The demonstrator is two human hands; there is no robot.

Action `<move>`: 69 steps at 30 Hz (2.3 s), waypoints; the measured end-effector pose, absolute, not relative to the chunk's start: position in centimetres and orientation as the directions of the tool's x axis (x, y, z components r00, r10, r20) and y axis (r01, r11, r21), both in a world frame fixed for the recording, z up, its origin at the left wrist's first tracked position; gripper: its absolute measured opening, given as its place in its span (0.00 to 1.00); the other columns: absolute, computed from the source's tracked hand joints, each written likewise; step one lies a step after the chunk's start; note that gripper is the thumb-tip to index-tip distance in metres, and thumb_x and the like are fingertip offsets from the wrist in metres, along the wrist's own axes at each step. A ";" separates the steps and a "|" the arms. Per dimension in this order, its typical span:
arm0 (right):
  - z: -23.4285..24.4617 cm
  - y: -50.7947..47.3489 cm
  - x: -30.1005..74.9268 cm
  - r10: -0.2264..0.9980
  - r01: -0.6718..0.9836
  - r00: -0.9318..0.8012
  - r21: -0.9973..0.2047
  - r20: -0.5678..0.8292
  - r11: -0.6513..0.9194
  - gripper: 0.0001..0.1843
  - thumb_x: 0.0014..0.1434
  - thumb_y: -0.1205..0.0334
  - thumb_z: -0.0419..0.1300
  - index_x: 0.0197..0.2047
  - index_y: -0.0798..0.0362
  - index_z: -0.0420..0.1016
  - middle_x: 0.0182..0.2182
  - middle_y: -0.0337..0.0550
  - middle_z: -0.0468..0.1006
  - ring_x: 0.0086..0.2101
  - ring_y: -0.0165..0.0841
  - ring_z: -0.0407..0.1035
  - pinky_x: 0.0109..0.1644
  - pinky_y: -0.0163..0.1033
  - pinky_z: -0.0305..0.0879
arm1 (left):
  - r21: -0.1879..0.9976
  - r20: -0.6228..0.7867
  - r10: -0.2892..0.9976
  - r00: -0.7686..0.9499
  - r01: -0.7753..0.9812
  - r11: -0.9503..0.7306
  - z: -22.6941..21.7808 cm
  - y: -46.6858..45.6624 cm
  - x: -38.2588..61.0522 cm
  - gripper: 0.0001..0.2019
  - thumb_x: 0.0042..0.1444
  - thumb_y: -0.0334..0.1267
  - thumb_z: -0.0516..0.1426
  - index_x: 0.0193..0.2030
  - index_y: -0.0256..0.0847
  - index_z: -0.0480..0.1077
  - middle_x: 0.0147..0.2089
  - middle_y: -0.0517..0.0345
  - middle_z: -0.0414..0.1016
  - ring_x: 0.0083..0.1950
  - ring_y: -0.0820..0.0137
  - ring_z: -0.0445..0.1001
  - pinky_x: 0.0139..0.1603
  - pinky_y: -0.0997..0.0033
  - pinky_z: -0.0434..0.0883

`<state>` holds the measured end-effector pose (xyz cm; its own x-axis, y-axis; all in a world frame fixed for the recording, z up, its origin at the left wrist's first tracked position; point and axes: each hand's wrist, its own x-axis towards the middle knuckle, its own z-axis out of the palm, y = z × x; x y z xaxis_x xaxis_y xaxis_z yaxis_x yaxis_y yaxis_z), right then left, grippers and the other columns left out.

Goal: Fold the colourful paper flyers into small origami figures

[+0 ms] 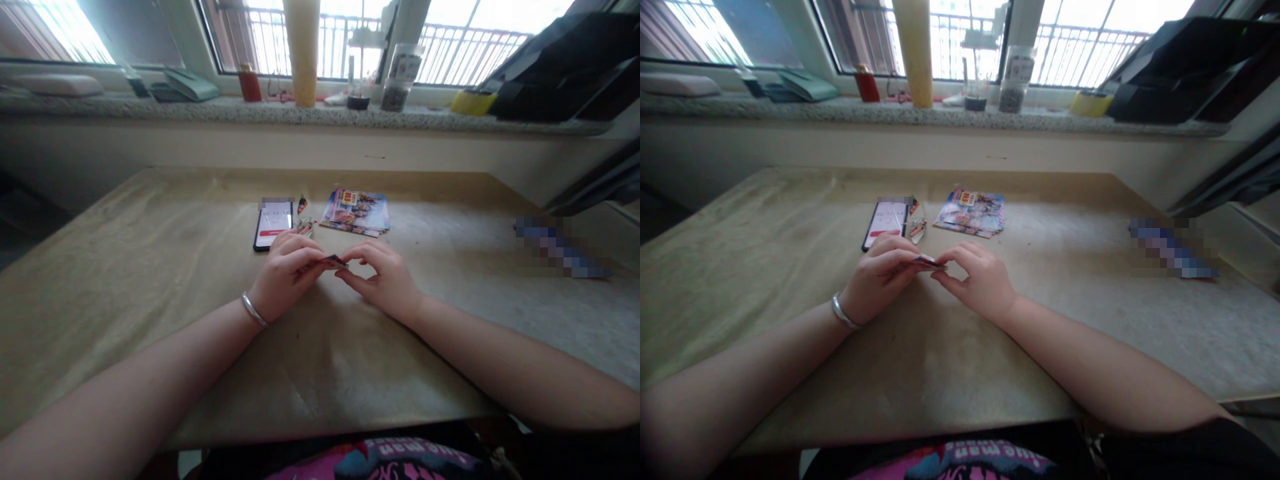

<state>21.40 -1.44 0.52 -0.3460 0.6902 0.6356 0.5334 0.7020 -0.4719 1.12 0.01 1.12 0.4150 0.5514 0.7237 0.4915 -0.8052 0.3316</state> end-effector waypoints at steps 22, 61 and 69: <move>0.2 -1.0 21.6 0.584 0.526 -0.380 -0.352 0.717 0.774 0.03 0.59 0.61 0.61 0.36 0.49 0.76 0.34 0.41 0.79 0.36 0.32 0.71 0.41 0.39 0.69 | 0.351 0.750 0.505 0.426 0.391 -0.851 0.8 0.2 1.0 0.04 0.59 0.35 0.57 0.37 0.43 0.74 0.39 0.55 0.75 0.42 0.70 0.72 0.50 0.62 0.70; 1.0 -0.6 22.8 0.583 0.499 -0.263 -0.409 0.768 0.764 0.04 0.56 0.65 0.63 0.35 0.46 0.75 0.34 0.39 0.81 0.45 0.38 0.71 0.50 0.49 0.68 | 0.549 0.737 0.602 0.307 0.247 -0.799 0.3 0.0 0.9 0.00 0.56 0.31 0.59 0.35 0.38 0.72 0.39 0.54 0.79 0.41 0.71 0.77 0.45 0.68 0.75; 1.0 -0.8 22.7 0.611 0.462 -0.261 -0.459 0.747 0.759 0.04 0.56 0.67 0.62 0.34 0.48 0.73 0.33 0.40 0.81 0.44 0.38 0.70 0.51 0.49 0.67 | 0.553 0.738 0.606 0.297 0.248 -0.795 0.3 0.0 0.9 0.01 0.55 0.31 0.60 0.34 0.38 0.73 0.38 0.54 0.79 0.40 0.71 0.78 0.45 0.68 0.75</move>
<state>22.72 -0.78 1.02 -0.2613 0.6111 0.7472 0.4617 0.7589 -0.4592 0.87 0.03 0.28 0.2971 0.6062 0.7377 0.2482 -0.7951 0.5534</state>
